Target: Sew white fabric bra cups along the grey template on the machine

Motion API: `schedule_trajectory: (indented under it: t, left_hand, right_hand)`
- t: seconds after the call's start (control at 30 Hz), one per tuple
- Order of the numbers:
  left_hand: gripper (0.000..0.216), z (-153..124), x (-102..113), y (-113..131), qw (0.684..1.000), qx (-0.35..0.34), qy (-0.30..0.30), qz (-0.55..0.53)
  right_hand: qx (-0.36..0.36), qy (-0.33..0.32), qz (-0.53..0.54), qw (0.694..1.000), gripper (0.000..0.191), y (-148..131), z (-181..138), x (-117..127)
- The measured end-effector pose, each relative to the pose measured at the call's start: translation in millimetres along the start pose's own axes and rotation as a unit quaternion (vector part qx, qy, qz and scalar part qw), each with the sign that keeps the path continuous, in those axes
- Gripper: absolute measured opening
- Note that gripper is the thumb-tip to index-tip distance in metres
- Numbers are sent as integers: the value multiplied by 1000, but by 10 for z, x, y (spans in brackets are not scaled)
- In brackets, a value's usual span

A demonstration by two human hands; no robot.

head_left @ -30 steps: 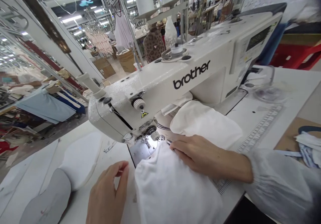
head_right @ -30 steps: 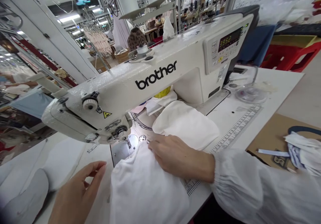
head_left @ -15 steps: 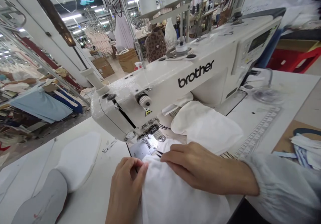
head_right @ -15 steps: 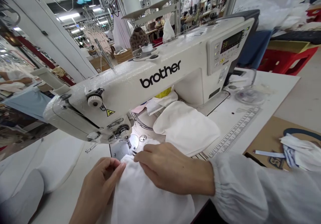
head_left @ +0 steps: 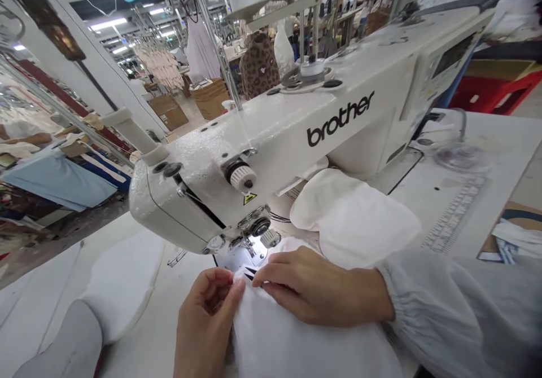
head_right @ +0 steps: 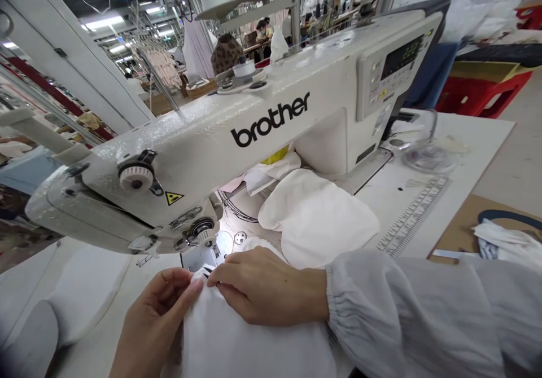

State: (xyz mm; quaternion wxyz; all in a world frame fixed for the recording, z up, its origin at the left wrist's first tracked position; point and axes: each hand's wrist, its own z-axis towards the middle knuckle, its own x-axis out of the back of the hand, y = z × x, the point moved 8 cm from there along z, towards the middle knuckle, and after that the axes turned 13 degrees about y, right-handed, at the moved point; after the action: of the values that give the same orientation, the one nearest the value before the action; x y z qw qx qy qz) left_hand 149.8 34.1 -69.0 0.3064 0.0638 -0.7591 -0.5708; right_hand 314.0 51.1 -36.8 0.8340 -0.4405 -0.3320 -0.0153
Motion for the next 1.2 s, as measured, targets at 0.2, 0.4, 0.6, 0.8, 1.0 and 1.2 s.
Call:
schedule_trajectory:
  t: [0.2,0.4,0.6,0.8,1.0,1.2]
  left_hand:
    - [44,-26,38,-24,1000,25,15,-1]
    - [47,-39,45,-7,999,20,31,9]
    - [46,-50,52,22,999,4,43,-4]
    - [45,-20,38,-35,1000,7,29,-6]
    - [47,-18,45,-37,999,6,34,-3]
    - [49,-33,42,-49,999,24,23,0]
  right_hand:
    - [-5,-5,0,1000,29,2,9,-18]
    - [-4,-10,-14,1000,29,-19,4,-20]
    - [-6,-5,-24,1000,28,-3,17,-34]
    - [12,-9,-45,999,27,-21,-1,-56]
    - [12,-12,-51,999,26,-35,22,-55]
    - [13,-16,-54,998,26,-41,22,-54]
